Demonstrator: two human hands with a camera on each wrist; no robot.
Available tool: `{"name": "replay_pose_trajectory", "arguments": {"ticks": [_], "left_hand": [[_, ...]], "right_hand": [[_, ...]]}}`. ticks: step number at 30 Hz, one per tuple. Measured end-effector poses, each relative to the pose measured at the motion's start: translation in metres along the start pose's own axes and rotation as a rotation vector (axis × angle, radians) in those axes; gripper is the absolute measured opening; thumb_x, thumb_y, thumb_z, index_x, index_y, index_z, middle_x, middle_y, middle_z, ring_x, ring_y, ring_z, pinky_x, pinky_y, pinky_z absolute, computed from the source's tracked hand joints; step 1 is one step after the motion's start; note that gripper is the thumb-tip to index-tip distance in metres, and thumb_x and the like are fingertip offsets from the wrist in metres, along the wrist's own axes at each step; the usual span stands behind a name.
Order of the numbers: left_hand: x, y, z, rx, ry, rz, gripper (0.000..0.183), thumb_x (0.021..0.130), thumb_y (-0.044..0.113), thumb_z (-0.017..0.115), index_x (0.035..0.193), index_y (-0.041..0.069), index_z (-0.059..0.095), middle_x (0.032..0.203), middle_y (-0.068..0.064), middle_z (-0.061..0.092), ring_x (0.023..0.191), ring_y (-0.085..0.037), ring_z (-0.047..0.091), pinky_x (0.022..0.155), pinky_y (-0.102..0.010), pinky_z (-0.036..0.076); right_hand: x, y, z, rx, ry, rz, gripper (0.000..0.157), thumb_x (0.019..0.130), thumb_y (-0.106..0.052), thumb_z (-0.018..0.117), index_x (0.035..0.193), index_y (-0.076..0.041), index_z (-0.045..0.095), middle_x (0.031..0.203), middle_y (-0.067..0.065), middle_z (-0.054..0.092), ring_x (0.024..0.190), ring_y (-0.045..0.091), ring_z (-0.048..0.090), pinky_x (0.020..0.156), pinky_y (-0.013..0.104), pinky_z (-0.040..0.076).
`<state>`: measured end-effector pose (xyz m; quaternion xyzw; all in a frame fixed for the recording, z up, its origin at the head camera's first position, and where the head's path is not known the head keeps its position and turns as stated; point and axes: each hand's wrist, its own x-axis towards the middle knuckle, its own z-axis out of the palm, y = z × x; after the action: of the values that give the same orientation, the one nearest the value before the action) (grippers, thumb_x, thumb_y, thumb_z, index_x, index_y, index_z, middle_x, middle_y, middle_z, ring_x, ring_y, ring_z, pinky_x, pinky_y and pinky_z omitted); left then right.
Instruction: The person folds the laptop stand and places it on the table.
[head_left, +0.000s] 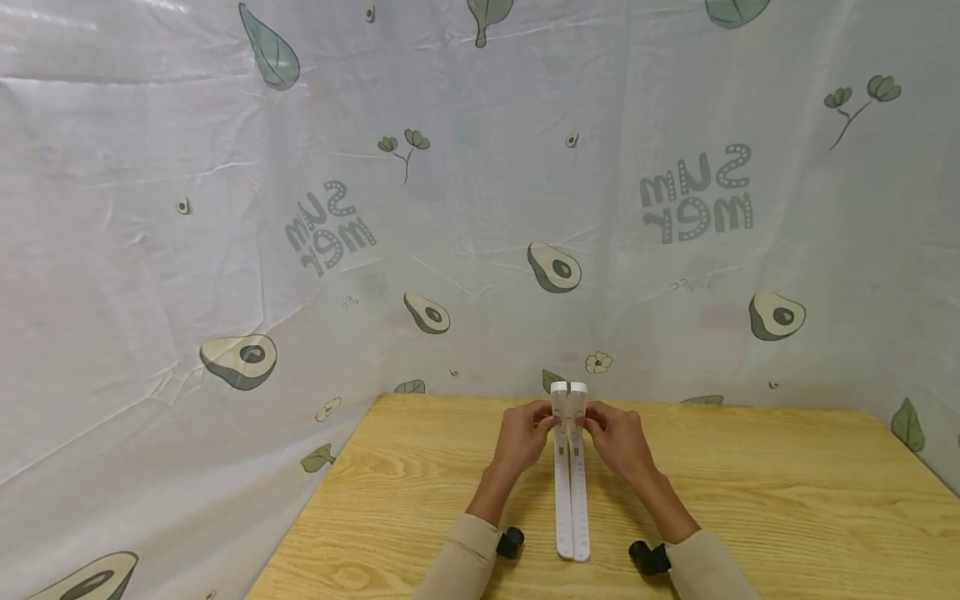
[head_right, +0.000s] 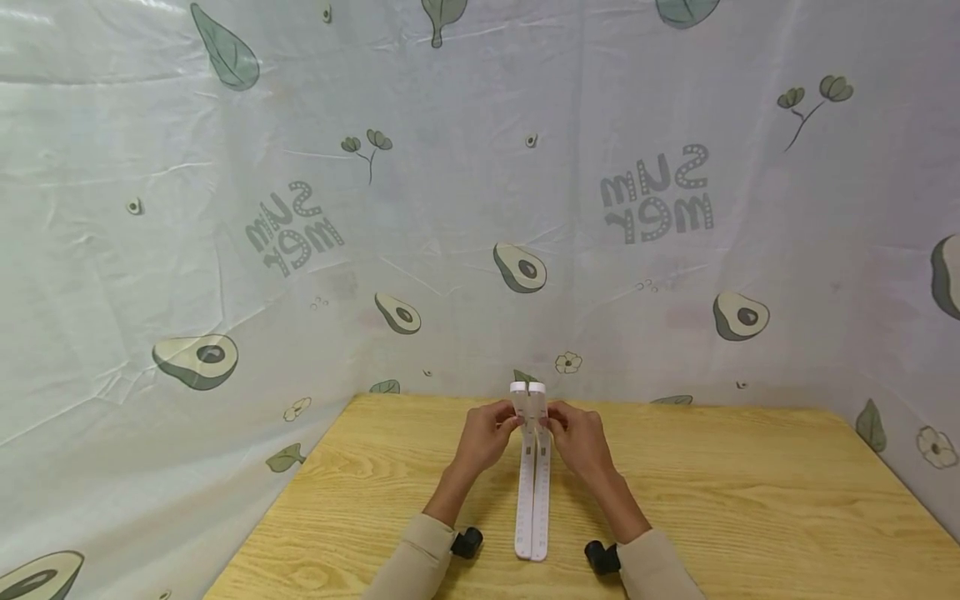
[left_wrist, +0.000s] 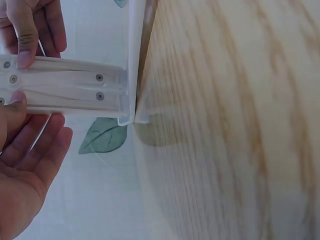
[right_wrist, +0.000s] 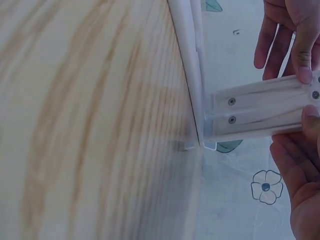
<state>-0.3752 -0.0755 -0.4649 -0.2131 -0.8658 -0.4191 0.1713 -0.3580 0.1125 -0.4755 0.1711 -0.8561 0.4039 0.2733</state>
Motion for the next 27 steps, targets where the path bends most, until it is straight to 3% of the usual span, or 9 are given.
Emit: {"name": "replay_pose_trajectory", "arguments": {"ticks": [5, 19, 27], "left_hand": [[0.001, 0.001, 0.000, 0.040, -0.009, 0.029, 0.018, 0.096, 0.014, 0.066, 0.113, 0.013, 0.074, 0.104, -0.001, 0.076, 0.095, -0.012, 0.073, 0.082, -0.027, 0.059], [-0.003, 0.000, -0.007, -0.011, -0.055, 0.016, 0.018, 0.094, 0.018, 0.069, 0.110, 0.015, 0.075, 0.102, -0.001, 0.076, 0.094, -0.015, 0.073, 0.081, -0.028, 0.059], [-0.002, -0.002, -0.013, -0.097, -0.104, -0.063, 0.015, 0.092, 0.023, 0.072, 0.105, 0.016, 0.076, 0.101, 0.001, 0.076, 0.094, -0.015, 0.073, 0.078, -0.029, 0.059]], "right_hand": [[0.002, 0.000, -0.002, 0.012, -0.006, -0.035, 0.015, 0.091, -0.009, 0.073, 0.106, -0.009, 0.075, 0.097, 0.010, 0.077, 0.087, 0.024, 0.075, 0.070, 0.038, 0.061], [-0.001, -0.002, -0.007, 0.055, -0.083, 0.039, 0.019, 0.092, -0.011, 0.072, 0.110, -0.010, 0.075, 0.101, 0.009, 0.076, 0.089, 0.025, 0.075, 0.074, 0.039, 0.061], [-0.002, -0.004, -0.013, 0.084, -0.148, 0.096, 0.020, 0.092, -0.016, 0.072, 0.111, -0.013, 0.076, 0.105, 0.008, 0.076, 0.093, 0.025, 0.074, 0.077, 0.039, 0.060]]}}
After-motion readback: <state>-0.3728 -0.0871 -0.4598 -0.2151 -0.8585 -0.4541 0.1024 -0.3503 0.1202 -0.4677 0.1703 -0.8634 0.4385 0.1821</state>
